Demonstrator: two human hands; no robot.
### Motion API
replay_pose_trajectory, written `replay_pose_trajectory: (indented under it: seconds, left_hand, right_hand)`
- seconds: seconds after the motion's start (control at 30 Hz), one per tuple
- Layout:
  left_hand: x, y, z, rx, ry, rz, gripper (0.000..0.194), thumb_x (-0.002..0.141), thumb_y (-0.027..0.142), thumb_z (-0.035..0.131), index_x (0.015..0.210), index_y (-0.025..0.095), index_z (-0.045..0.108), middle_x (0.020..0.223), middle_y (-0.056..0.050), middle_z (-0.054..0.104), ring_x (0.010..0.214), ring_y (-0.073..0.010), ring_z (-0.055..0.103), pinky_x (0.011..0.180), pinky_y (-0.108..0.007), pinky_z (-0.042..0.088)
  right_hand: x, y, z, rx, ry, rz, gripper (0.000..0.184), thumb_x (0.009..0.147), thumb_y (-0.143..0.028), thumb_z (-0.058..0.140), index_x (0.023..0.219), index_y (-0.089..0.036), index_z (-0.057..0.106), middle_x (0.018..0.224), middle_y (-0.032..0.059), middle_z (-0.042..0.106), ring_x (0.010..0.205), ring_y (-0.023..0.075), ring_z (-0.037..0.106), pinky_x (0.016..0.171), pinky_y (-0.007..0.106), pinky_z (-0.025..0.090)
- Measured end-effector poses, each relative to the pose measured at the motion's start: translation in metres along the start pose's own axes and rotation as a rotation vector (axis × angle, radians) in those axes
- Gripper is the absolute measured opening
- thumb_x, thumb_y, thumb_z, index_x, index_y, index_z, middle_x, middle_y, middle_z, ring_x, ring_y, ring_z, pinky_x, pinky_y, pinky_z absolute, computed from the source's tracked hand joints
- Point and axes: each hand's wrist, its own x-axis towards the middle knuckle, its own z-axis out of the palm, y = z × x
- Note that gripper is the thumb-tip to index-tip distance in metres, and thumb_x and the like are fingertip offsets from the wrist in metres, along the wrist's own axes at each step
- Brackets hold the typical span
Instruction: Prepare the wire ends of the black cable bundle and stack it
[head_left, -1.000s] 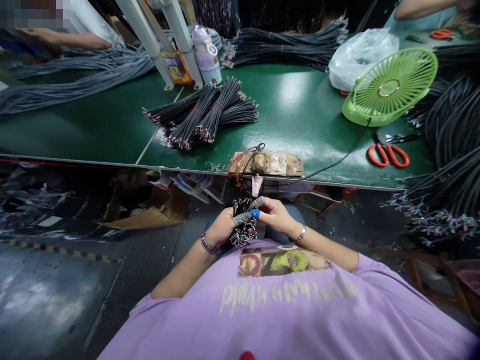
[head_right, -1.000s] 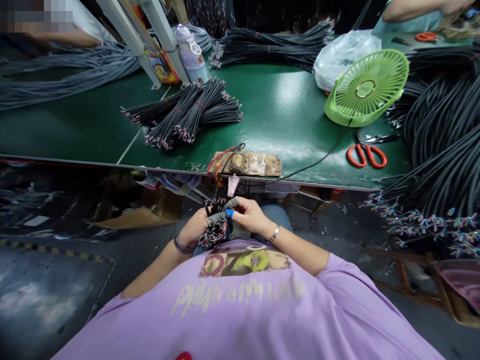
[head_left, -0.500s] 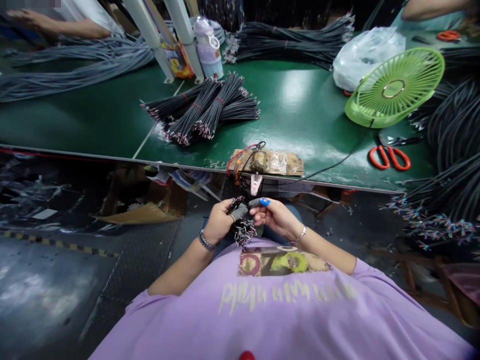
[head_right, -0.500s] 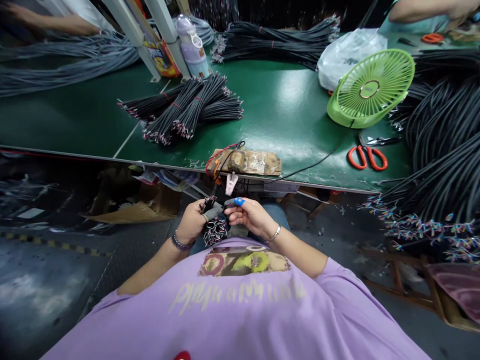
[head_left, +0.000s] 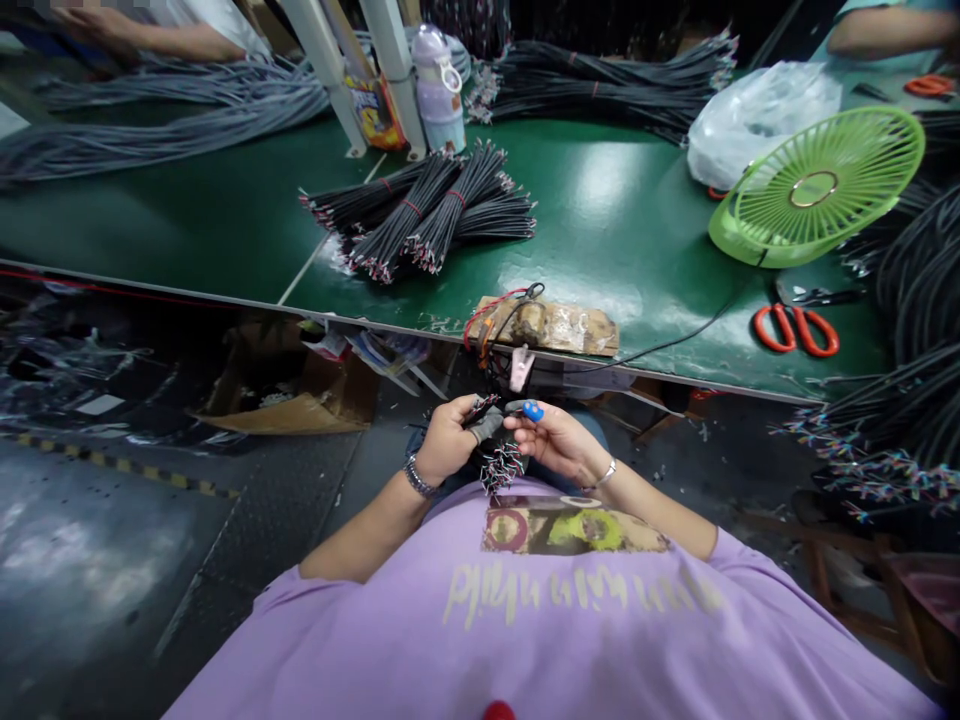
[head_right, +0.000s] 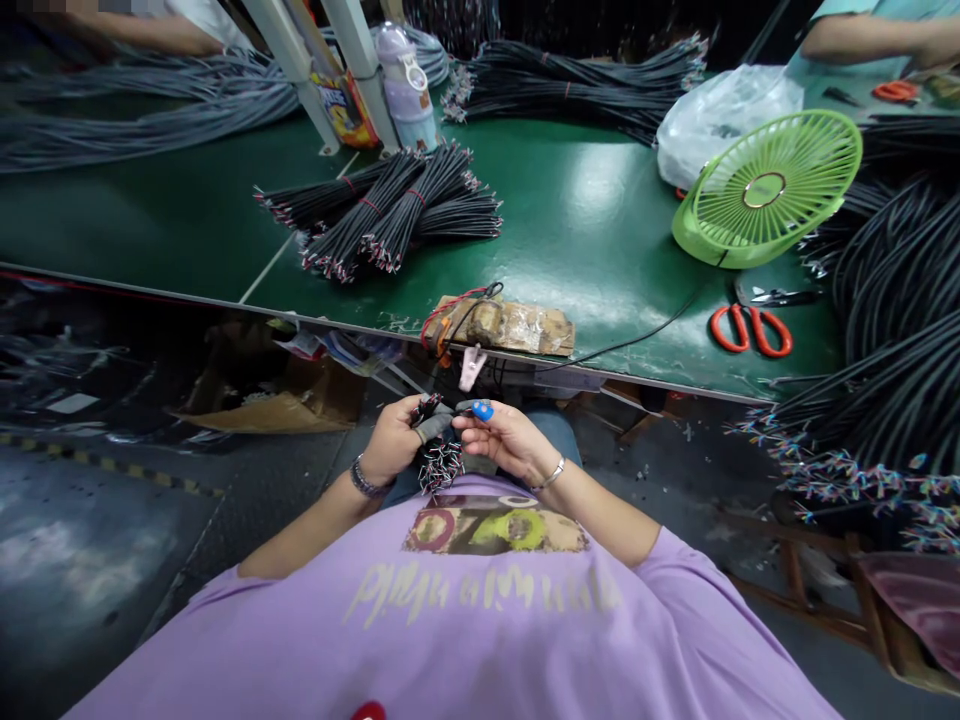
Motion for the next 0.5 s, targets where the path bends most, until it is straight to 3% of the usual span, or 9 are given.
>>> replay_pose_trajectory:
  seconds: [0.5]
  left_hand:
    - [-0.0010,0.0005,0.0018,-0.226,-0.101,-0.147,0.030,0.067,0.039,0.072,0.067,0.012,0.058,0.058,0.002,0.053,0.053,-0.0074,0.041,0.053,-0.021,0.036]
  right_hand:
    - [-0.0011,0.0026,0.0053,-0.136,0.009,-0.149,0.022,0.069,-0.024,0.076,0.083,-0.014,0.063,0.074,0.0025,0.071,0.054,0.0081,0.063,0.053,0.020,0.056]
